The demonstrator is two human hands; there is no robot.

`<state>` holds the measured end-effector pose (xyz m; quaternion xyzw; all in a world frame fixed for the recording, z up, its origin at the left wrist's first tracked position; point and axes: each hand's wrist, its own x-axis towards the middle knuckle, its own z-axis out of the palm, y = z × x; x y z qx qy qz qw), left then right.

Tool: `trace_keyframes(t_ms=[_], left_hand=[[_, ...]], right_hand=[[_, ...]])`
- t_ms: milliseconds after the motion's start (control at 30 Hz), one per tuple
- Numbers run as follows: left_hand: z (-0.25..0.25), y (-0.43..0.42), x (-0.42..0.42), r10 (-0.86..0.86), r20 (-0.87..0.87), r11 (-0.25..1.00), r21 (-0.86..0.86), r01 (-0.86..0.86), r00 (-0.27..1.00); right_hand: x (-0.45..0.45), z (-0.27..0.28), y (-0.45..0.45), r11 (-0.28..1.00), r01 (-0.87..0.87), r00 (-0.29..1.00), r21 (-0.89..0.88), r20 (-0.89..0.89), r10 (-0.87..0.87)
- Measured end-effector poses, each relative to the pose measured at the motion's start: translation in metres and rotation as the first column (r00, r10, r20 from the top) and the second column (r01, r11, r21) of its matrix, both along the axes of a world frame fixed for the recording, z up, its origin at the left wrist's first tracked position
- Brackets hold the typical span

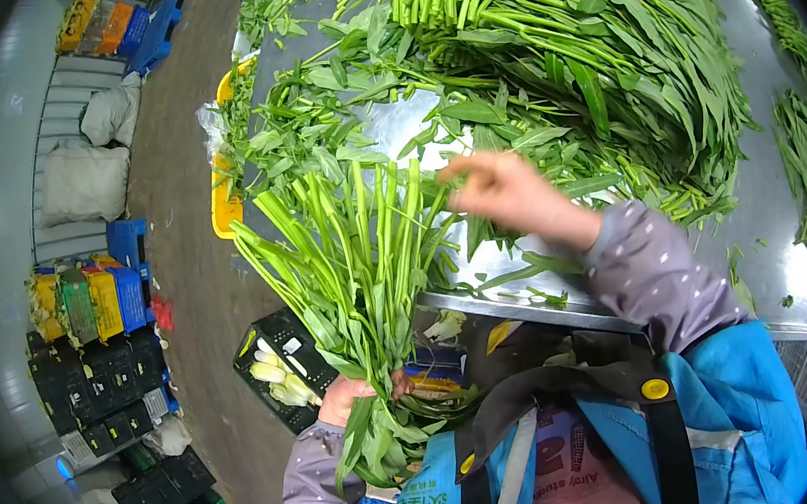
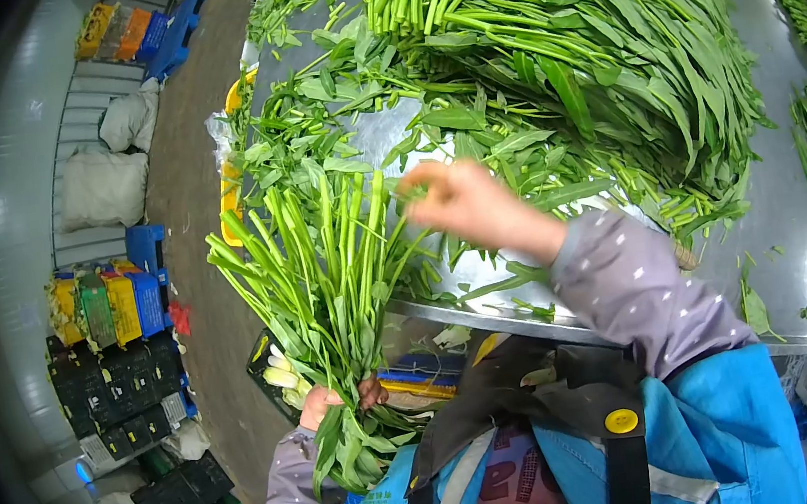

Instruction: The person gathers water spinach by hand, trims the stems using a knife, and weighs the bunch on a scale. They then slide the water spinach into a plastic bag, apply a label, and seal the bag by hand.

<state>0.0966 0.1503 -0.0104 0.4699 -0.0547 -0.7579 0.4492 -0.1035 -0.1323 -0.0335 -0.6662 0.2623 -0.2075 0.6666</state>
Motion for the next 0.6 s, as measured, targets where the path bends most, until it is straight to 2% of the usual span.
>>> trace_keyframes(t_ms=[33,67,100,133,200,233,267,300,367,400,433,500,567,600], left_hand=[[0.005,-0.004,-0.005,-0.001,0.000,1.000,-0.001,0.001,1.000],[0.012,-0.009,-0.010,0.007,-0.046,1.000,-0.010,-0.007,0.999],[0.016,-0.011,-0.012,0.013,-0.092,1.000,-0.016,-0.015,0.996],[0.005,-0.003,-0.004,-0.019,-0.212,0.998,-0.055,0.007,0.977],[-0.009,0.003,0.003,-0.063,-0.244,0.995,-0.089,0.042,0.968],[-0.011,0.005,0.004,-0.104,-0.277,0.990,-0.125,0.072,0.955],[-0.011,0.006,0.005,-0.115,-0.244,0.987,-0.139,0.083,0.963],[-0.007,0.004,0.003,-0.110,-0.245,0.987,-0.138,0.078,0.963],[-0.005,-0.002,-0.001,-0.097,-0.314,0.978,-0.206,0.032,0.945],[-0.010,0.003,-0.002,-0.069,-0.352,0.965,-0.261,-0.028,0.933],[-0.009,0.007,0.006,-0.121,-0.278,0.967,-0.249,0.050,0.953],[-0.020,0.004,0.011,-0.208,-0.350,0.922,-0.383,0.063,0.914],[-0.015,0.008,0.010,-0.168,-0.329,0.941,-0.335,0.052,0.929],[-0.011,0.007,0.009,-0.134,-0.306,0.957,-0.286,0.043,0.943]], right_hand=[[0.003,0.004,0.014,0.992,-0.103,0.991,-0.075,-0.093,0.096],[0.009,-0.009,0.029,0.948,-0.060,0.998,-0.314,-0.028,0.054],[0.013,-0.009,0.036,0.918,-0.150,0.986,-0.366,-0.122,0.112],[0.014,-0.011,0.037,0.904,-0.132,0.991,-0.406,-0.088,0.105],[0.015,-0.013,0.032,0.888,-0.113,0.994,-0.445,-0.055,0.099],[0.014,-0.010,0.026,0.972,-0.108,0.986,-0.209,0.101,0.132],[0.012,-0.005,0.021,0.990,-0.139,0.958,0.041,0.258,0.124],[0.000,0.027,0.011,0.938,-0.051,0.995,0.343,-0.059,0.076],[-0.005,0.025,-0.001,0.917,0.128,0.989,0.378,0.016,-0.145],[-0.011,0.016,-0.008,0.855,0.121,0.972,0.505,0.115,-0.206],[-0.016,0.008,-0.014,0.777,0.097,0.939,0.622,0.203,-0.279],[-0.021,0.009,-0.017,0.749,0.031,0.932,0.662,0.252,-0.262],[-0.016,0.021,-0.006,0.894,0.208,0.973,0.396,0.010,-0.231],[-0.014,0.026,0.001,0.952,0.144,0.985,0.269,-0.133,-0.111]])
